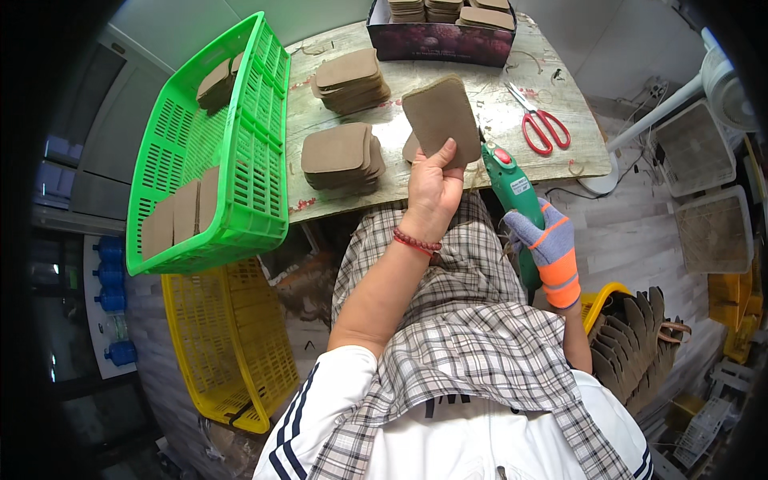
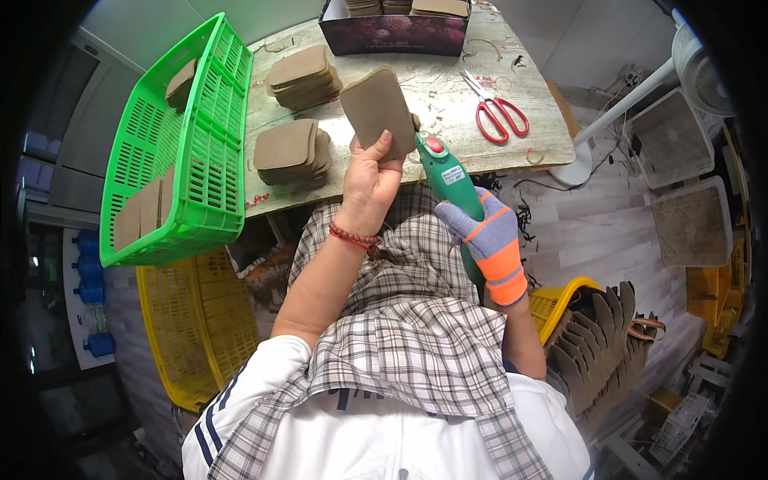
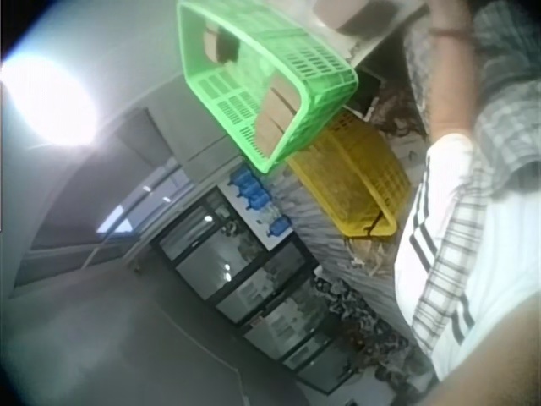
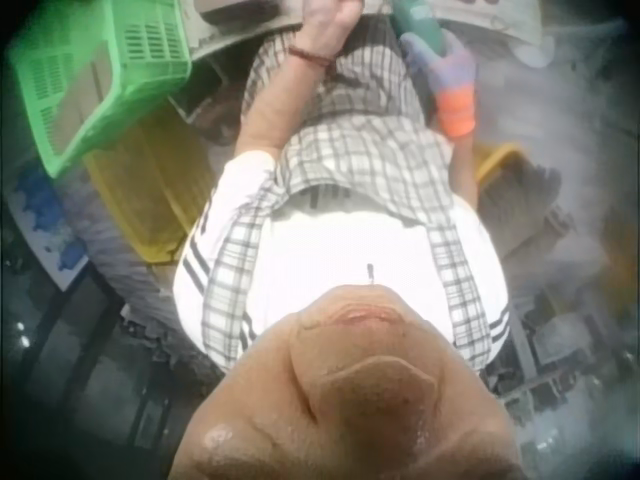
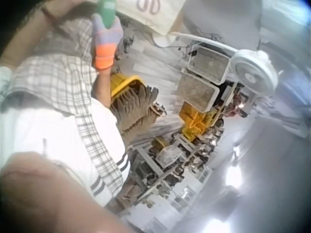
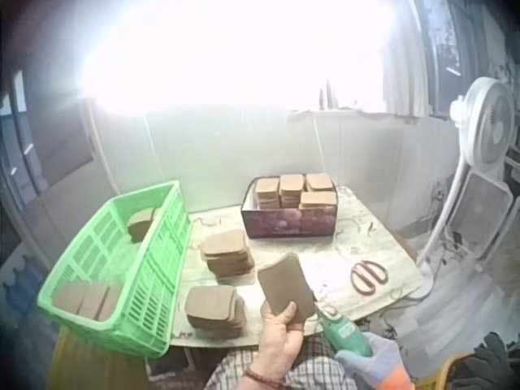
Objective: The person uses a rotary tool to smooth the edges of rectangular cardboard pieces. They pick up each piece from a stack, run the tool along the edges, and place the finished piece into a green basket.
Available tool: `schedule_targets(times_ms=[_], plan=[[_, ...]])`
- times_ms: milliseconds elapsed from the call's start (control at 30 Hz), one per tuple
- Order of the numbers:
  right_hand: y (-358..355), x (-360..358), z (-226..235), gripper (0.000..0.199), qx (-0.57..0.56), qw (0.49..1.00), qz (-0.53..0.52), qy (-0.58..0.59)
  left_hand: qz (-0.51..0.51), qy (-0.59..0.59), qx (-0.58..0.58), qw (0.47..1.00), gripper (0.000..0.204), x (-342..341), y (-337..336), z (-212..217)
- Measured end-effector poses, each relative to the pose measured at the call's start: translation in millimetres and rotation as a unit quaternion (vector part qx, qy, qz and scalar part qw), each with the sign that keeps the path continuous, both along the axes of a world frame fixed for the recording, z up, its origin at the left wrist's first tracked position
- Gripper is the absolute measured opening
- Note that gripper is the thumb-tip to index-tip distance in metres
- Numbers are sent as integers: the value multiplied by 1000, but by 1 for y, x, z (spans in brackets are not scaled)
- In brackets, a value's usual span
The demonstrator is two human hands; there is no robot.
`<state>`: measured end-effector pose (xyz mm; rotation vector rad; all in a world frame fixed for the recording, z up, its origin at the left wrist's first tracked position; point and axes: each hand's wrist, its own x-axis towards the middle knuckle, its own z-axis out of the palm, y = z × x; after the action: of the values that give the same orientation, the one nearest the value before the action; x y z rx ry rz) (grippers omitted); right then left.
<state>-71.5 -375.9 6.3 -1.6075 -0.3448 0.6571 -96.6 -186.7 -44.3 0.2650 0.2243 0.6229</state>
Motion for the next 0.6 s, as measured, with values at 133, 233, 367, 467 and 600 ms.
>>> schedule_targets(times_ms=[133, 233, 367, 467, 600], plan=[[0, 5, 2, 29, -5, 1000, -14, 0, -26, 33, 5, 999, 42, -7, -11, -6], [0, 8, 10, 30, -8, 1000, -22, 1, -52, 43, 33, 997, 39, -14, -16, -12], [-4, 13, 7, 31, 0, 1000, -14, 12, -63, 71, 91, 991, 36, -25, -9, -22], [-9, 14, 14, 31, -26, 1000, 0, 9, -77, 95, 165, 979, 34, -39, 9, -19], [-18, 17, 14, 34, -64, 996, 62, -10, -82, 148, 300, 939, 37, -57, 46, -7]])
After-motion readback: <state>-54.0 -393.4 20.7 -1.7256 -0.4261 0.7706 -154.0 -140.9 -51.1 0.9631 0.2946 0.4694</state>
